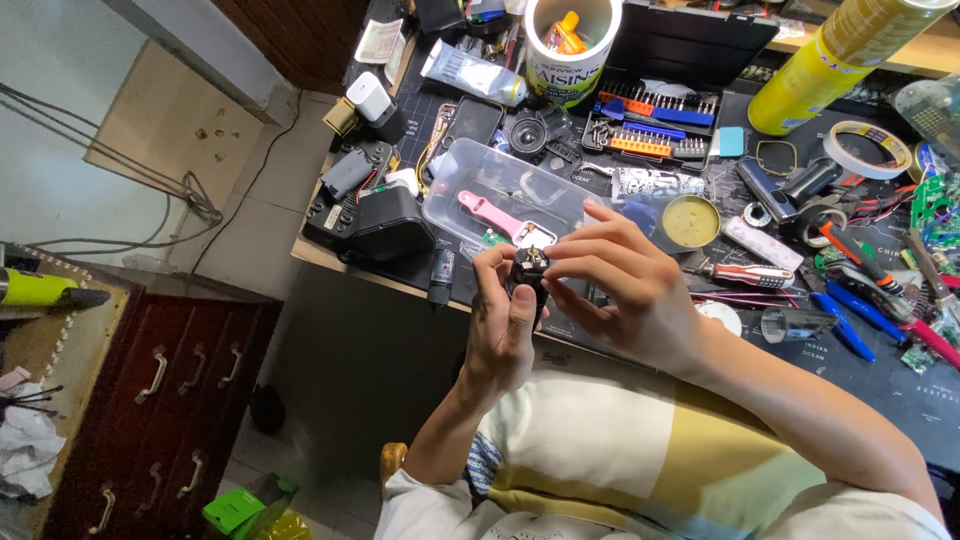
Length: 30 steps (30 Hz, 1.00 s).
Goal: Repairing a small electronic device by disassembling the housing, inspecting internal components, and reassembling it using a screwdriver.
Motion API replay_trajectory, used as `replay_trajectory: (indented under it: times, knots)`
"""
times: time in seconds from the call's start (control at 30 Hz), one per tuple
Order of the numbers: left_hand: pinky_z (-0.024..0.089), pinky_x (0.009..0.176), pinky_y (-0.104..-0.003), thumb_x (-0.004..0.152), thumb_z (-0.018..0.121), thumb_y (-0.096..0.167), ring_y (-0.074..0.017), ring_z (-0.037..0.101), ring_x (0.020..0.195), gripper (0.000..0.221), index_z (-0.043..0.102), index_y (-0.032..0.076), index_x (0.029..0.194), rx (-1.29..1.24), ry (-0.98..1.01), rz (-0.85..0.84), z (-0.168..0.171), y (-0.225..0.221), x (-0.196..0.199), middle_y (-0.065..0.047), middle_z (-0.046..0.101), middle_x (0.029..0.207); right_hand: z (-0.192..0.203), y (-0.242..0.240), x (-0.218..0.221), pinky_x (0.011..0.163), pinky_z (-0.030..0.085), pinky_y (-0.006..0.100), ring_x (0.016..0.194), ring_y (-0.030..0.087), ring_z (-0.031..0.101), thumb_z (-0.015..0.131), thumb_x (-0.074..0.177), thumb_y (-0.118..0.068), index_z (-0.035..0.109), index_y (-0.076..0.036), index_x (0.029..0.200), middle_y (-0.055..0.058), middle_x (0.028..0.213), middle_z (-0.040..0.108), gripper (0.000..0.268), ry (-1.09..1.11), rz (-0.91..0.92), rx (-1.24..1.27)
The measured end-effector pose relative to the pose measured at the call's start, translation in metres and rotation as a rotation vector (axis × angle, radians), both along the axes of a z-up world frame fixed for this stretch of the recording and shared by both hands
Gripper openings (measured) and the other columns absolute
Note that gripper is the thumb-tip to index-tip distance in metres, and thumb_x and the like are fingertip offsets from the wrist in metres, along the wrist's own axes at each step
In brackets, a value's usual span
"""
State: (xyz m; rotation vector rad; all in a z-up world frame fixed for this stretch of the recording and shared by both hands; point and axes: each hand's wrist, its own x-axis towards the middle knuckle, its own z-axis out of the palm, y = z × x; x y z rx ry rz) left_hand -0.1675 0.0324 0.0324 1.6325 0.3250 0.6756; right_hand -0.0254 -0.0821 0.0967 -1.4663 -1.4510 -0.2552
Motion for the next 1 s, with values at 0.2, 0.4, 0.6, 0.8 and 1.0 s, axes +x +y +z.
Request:
replay_trajectory:
  times: [0.2, 0.4, 0.6, 0.8, 1.0]
  knots:
    - [0.052, 0.053, -0.031, 0.112, 0.043, 0.056, -0.0179, 0.066, 0.054, 0.059, 0.047, 0.001, 0.134, 0.012, 0.002, 0.025, 0.006, -0.001, 0.005, -0.008, 0.066, 0.071, 0.003, 0.001, -0.001, 0.114, 0.055, 0.061, 0.098, 0.033, 0.078, 0.085, 0.092, -0.002, 0.081, -0.008, 0.096, 0.011, 0.101, 0.082, 0.008, -0.015, -0.002, 0.006]
    - [0.052, 0.051, -0.031, 0.112, 0.045, 0.054, -0.0185, 0.066, 0.053, 0.055, 0.05, 0.002, 0.131, 0.014, -0.004, 0.062, -0.001, -0.001, 0.007, -0.008, 0.065, 0.068, 0.0, 0.0, 0.0, 0.113, 0.055, 0.062, 0.097, 0.032, 0.078, 0.085, 0.092, -0.001, 0.082, -0.008, 0.097, 0.011, 0.102, 0.082, 0.009, -0.014, -0.006, 0.011]
    - [0.051, 0.05, -0.03, 0.111, 0.047, 0.056, -0.0174, 0.065, 0.051, 0.056, 0.052, 0.004, 0.13, 0.035, -0.018, 0.098, -0.006, -0.001, 0.009, -0.006, 0.065, 0.067, 0.003, 0.0, -0.001, 0.113, 0.056, 0.061, 0.096, 0.032, 0.078, 0.086, 0.092, -0.003, 0.082, -0.008, 0.096, 0.011, 0.101, 0.082, 0.007, 0.035, 0.004, 0.001]
    - [0.052, 0.046, -0.028, 0.111, 0.044, 0.052, -0.0175, 0.067, 0.05, 0.053, 0.053, 0.002, 0.126, 0.005, -0.06, 0.107, -0.005, -0.001, 0.009, -0.01, 0.066, 0.068, 0.009, 0.001, -0.002, 0.112, 0.057, 0.059, 0.097, 0.032, 0.079, 0.088, 0.091, -0.004, 0.081, -0.007, 0.098, 0.009, 0.102, 0.082, 0.011, 0.177, 0.055, -0.023]
    - [0.048, 0.042, -0.027, 0.113, 0.039, 0.051, -0.0152, 0.063, 0.045, 0.054, 0.052, -0.001, 0.123, -0.087, -0.098, 0.054, -0.001, -0.001, 0.008, -0.008, 0.064, 0.063, 0.011, 0.001, -0.002, 0.11, 0.059, 0.061, 0.096, 0.035, 0.079, 0.089, 0.087, 0.001, 0.082, -0.003, 0.11, 0.013, 0.102, 0.082, 0.024, 0.355, 0.107, -0.048]
